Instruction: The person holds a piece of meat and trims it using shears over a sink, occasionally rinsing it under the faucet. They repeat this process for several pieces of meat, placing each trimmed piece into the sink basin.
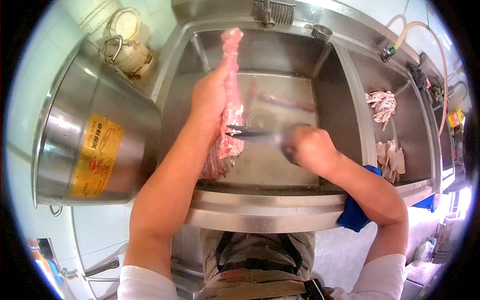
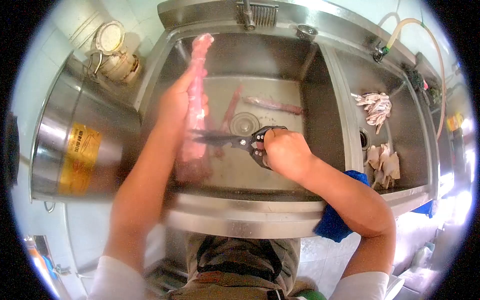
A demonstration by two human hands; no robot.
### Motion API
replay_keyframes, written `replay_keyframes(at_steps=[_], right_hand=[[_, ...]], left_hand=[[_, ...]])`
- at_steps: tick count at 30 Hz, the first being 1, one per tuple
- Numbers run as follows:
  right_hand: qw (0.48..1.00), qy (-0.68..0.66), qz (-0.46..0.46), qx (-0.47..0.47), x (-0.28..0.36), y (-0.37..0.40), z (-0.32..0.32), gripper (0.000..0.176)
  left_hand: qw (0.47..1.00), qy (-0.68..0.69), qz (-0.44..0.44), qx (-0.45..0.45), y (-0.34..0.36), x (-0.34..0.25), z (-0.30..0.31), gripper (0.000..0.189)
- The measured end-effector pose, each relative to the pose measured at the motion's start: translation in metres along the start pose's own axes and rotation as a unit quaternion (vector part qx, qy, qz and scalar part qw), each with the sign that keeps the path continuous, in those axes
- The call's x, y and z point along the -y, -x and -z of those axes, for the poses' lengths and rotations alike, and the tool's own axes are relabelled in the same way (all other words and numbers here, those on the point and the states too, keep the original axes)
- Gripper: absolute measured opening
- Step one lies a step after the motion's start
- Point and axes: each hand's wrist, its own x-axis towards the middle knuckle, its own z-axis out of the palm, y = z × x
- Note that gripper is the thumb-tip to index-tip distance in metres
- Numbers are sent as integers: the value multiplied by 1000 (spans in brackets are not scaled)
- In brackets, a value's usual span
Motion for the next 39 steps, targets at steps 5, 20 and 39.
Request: replay_keyframes(at_steps=[5, 20, 39], right_hand=[[998, -57, -7, -8, -5, 2, 0, 20], [999, 13, -25, -18, -9, -4, -4, 21], [999, 7, -37, 20, -3, -2, 3, 26]], left_hand=[[999, 33, 23, -14, 4, -3, 1, 40], [996, 45, 54, 47, 8, -4, 1, 43], [996, 70, 41, 27, 8, -2, -3, 42]])
